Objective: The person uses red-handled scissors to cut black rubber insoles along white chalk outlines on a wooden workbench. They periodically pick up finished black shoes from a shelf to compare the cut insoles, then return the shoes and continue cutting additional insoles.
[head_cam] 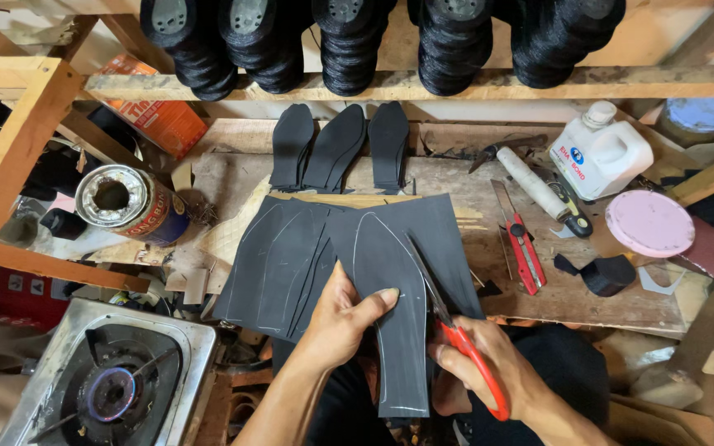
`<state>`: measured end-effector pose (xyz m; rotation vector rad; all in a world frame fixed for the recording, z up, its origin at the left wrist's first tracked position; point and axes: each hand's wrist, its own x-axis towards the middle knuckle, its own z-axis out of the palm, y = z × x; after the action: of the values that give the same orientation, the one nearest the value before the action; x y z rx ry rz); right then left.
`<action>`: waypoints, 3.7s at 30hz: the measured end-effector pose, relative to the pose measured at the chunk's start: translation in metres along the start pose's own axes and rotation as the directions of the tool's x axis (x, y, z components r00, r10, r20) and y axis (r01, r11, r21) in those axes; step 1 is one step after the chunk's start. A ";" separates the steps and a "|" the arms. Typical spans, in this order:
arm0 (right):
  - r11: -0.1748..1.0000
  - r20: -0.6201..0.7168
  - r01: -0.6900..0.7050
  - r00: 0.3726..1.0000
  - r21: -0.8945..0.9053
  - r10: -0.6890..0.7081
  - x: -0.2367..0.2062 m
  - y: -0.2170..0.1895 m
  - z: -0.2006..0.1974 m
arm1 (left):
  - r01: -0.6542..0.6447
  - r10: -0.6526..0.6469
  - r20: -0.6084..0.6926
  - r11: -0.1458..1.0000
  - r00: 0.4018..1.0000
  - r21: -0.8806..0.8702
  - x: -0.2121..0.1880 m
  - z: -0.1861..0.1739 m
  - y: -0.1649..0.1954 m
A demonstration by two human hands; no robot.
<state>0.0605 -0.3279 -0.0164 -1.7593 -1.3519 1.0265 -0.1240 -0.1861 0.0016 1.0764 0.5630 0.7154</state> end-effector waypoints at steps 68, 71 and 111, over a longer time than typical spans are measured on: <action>0.946 -0.031 0.298 0.955 0.125 -0.296 0.013 -0.013 -0.033 | 0.009 -0.021 0.141 0.997 0.990 0.081 0.012 0.033 0.010; 0.979 0.027 0.148 0.988 0.138 -0.153 0.010 -0.017 -0.038 | 0.052 -0.057 0.141 0.998 0.988 0.041 0.012 0.032 0.012; 0.974 0.132 0.092 0.989 -0.208 -0.065 0.000 -0.025 -0.082 | 0.160 -0.251 0.406 0.956 0.879 0.246 0.023 0.015 0.046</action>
<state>0.1230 -0.3260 0.0426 -1.8040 -1.6500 0.9912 -0.1092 -0.1638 0.0487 1.3000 0.3609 0.2145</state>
